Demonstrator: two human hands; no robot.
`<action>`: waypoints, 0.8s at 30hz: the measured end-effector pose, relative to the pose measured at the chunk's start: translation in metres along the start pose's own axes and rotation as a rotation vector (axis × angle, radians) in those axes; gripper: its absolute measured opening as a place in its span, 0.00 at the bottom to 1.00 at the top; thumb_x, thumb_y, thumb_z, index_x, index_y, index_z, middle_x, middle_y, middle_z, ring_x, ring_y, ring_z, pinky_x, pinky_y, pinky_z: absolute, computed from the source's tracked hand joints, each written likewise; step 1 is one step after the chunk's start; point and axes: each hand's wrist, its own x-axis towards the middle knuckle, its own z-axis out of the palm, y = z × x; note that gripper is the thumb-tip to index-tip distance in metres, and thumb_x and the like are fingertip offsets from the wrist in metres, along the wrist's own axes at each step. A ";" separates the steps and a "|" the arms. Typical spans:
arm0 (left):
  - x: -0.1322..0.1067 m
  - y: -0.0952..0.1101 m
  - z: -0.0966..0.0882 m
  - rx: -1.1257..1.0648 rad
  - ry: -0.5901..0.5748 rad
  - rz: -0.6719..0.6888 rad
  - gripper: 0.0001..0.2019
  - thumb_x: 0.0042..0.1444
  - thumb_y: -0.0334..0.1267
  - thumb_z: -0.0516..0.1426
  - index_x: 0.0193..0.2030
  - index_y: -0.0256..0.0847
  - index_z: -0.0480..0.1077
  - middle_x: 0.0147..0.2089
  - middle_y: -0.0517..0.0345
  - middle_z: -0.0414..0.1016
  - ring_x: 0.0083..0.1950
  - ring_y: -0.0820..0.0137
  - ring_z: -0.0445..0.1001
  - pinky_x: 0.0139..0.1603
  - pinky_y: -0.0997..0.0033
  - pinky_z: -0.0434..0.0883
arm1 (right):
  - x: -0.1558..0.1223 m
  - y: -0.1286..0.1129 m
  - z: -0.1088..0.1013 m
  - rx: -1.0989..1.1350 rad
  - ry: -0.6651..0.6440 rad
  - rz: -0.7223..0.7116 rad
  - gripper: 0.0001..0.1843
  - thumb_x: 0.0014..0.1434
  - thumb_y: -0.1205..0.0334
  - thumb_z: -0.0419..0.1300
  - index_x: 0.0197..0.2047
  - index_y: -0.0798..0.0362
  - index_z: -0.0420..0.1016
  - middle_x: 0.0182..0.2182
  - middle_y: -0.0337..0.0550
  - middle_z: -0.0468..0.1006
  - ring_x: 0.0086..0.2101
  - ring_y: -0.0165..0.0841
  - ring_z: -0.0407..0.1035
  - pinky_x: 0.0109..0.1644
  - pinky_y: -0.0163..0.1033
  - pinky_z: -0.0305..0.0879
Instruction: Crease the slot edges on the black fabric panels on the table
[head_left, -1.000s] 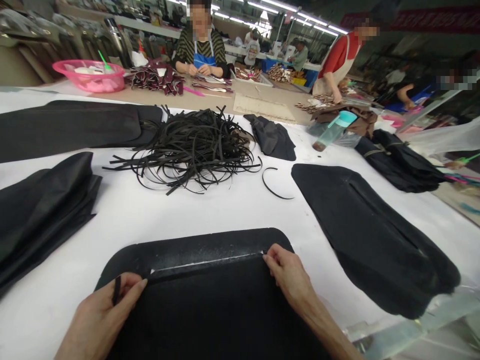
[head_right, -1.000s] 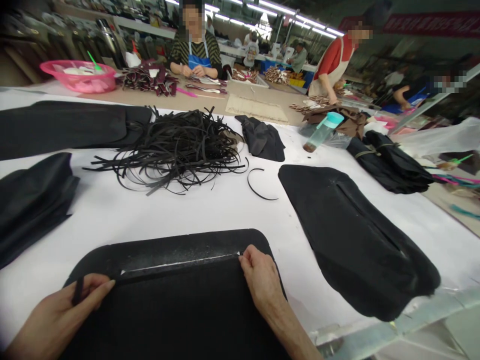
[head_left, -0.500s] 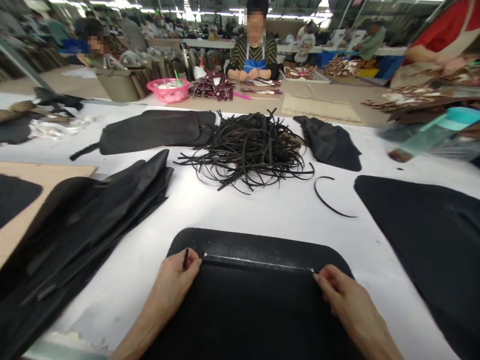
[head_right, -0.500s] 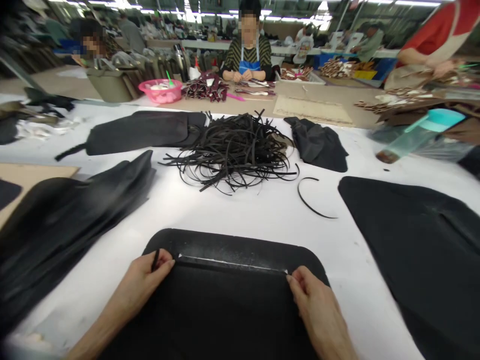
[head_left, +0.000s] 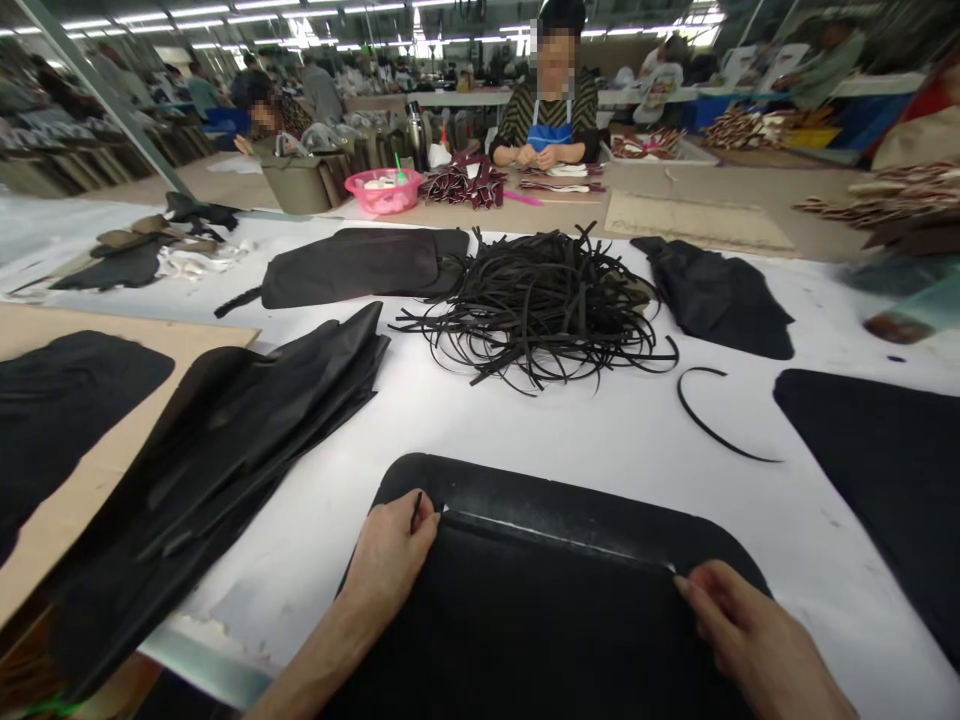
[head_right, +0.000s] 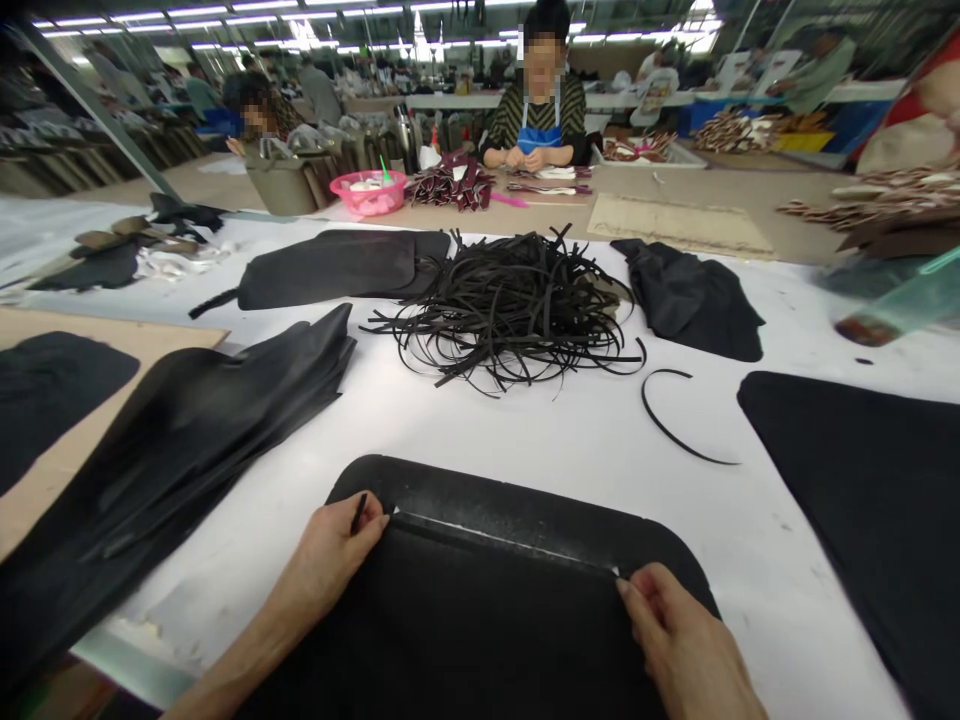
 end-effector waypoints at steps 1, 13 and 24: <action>0.000 0.000 0.000 0.011 0.002 0.002 0.09 0.53 0.36 0.49 0.23 0.42 0.58 0.19 0.68 0.58 0.23 0.73 0.59 0.26 0.73 0.54 | -0.001 -0.002 -0.001 0.007 0.009 -0.004 0.17 0.55 0.43 0.47 0.27 0.48 0.62 0.18 0.34 0.67 0.22 0.32 0.64 0.25 0.34 0.56; 0.003 0.002 0.001 0.122 -0.010 0.009 0.09 0.54 0.35 0.49 0.23 0.43 0.56 0.19 0.67 0.59 0.24 0.72 0.61 0.28 0.73 0.53 | -0.002 -0.008 -0.002 0.025 0.028 -0.004 0.15 0.53 0.47 0.50 0.26 0.48 0.61 0.17 0.34 0.67 0.20 0.30 0.63 0.23 0.34 0.54; -0.004 0.006 -0.004 0.373 -0.015 0.006 0.07 0.59 0.43 0.44 0.33 0.46 0.56 0.22 0.64 0.64 0.26 0.65 0.67 0.27 0.71 0.56 | -0.015 -0.027 -0.003 -0.223 0.313 -0.070 0.10 0.57 0.53 0.49 0.28 0.47 0.53 0.19 0.33 0.67 0.22 0.33 0.64 0.26 0.36 0.52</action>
